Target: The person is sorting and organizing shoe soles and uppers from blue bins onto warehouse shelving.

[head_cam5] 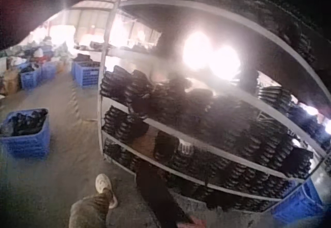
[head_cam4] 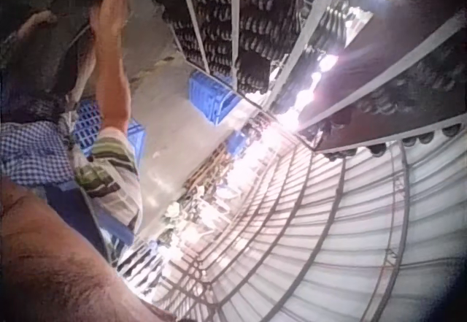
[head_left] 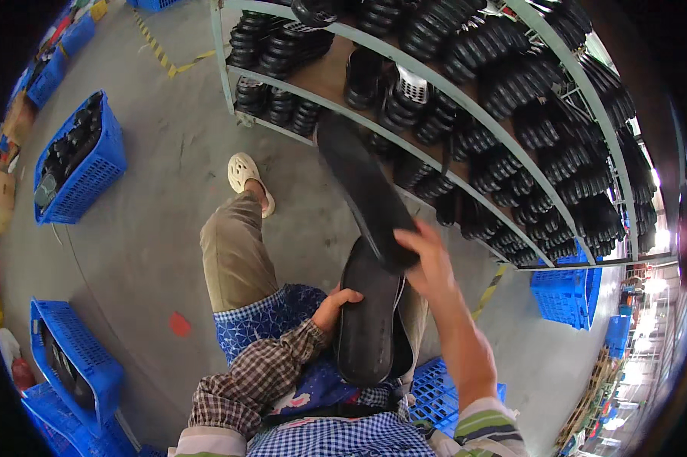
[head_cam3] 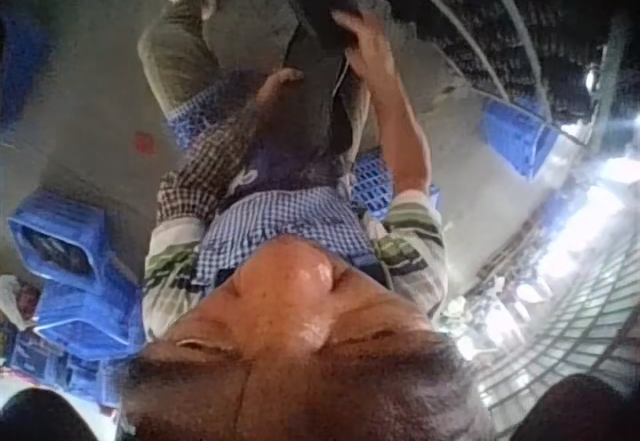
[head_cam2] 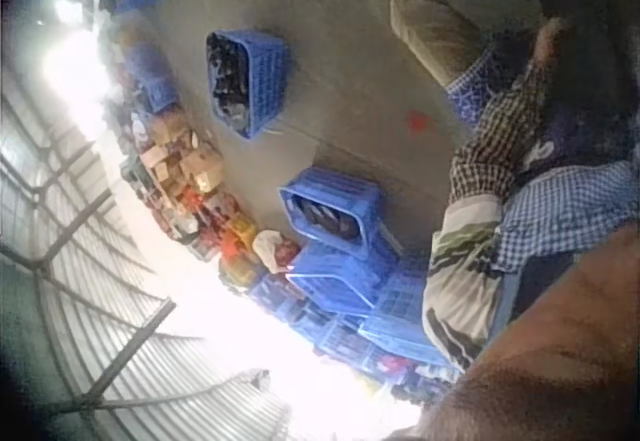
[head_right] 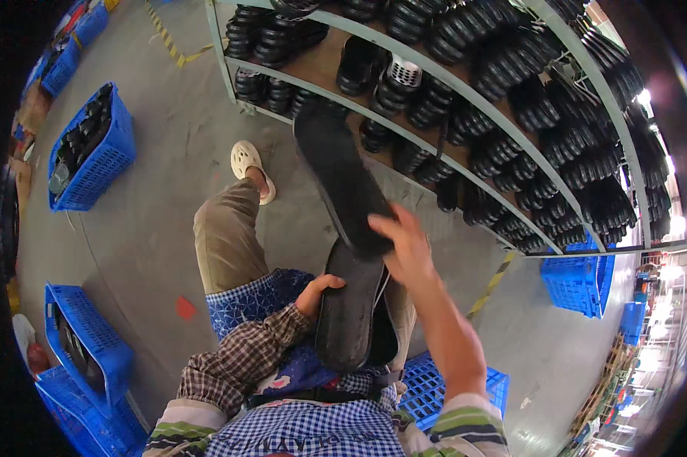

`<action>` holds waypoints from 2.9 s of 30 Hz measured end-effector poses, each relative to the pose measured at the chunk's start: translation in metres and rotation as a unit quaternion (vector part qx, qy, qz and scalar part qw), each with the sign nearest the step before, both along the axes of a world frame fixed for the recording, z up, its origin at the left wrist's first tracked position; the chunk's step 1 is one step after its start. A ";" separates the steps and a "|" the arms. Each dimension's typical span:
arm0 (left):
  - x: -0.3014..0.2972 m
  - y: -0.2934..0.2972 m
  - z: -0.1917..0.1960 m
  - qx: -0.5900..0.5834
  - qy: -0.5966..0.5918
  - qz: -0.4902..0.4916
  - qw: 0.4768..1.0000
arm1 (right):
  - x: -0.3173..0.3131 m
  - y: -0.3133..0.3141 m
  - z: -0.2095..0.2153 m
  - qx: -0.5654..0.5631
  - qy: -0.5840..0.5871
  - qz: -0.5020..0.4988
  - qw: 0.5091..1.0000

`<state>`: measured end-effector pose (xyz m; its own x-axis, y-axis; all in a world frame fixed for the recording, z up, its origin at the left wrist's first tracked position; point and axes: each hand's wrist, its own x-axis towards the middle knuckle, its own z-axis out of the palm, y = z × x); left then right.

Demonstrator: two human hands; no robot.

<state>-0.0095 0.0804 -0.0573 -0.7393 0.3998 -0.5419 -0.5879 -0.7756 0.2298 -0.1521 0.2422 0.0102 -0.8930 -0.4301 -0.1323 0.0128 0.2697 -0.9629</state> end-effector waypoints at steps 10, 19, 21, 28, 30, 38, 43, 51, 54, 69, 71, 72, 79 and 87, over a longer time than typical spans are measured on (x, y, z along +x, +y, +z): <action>-0.009 0.002 0.016 -0.012 0.014 0.022 1.000 | -0.223 -0.168 -0.015 -0.288 -0.263 -0.174 0.904; -0.006 0.001 0.021 0.009 -0.012 0.068 0.998 | -0.243 -0.192 -0.037 -0.327 -0.279 -0.174 0.886; -0.012 0.008 0.016 0.013 0.008 0.063 0.998 | -0.267 -0.177 -0.040 -0.347 -0.245 -0.158 0.891; -0.008 -0.003 0.015 0.004 0.025 0.093 0.995 | -0.188 -0.158 -0.026 -0.127 -0.083 -0.070 0.986; -0.010 -0.002 0.019 0.008 0.026 0.088 0.996 | -0.142 -0.118 -0.017 -0.003 0.067 -0.054 0.996; -0.010 -0.005 0.025 -0.021 0.042 0.091 0.995 | 0.084 0.053 0.020 0.138 -0.054 -0.189 0.971; -0.009 -0.007 0.034 -0.043 0.090 0.087 0.991 | 0.155 0.045 0.056 0.168 0.061 -0.032 0.983; 0.004 -0.003 0.030 -0.104 0.180 0.080 0.975 | 0.183 0.015 0.079 0.284 -0.010 -0.001 0.959; 0.002 -0.001 0.032 -0.076 0.175 0.086 0.978 | 0.189 0.019 0.072 0.257 0.025 -0.009 0.966; 0.015 0.004 -0.006 -0.017 0.179 0.116 0.977 | 0.181 0.020 0.085 0.287 -0.075 -0.022 0.955; 0.016 0.006 -0.008 0.032 0.089 0.120 0.988 | 0.185 0.024 0.081 0.276 -0.072 -0.037 0.958; 0.012 0.005 -0.011 0.032 0.096 0.123 0.987 | 0.183 0.024 0.080 0.264 -0.078 -0.052 0.960; 0.004 -0.002 0.021 0.051 0.047 0.133 0.989 | 0.167 0.028 0.103 0.243 -0.136 -0.060 0.959; -0.006 -0.004 0.028 0.016 0.030 0.125 0.992 | 0.071 -0.001 0.069 0.122 0.066 -0.192 0.972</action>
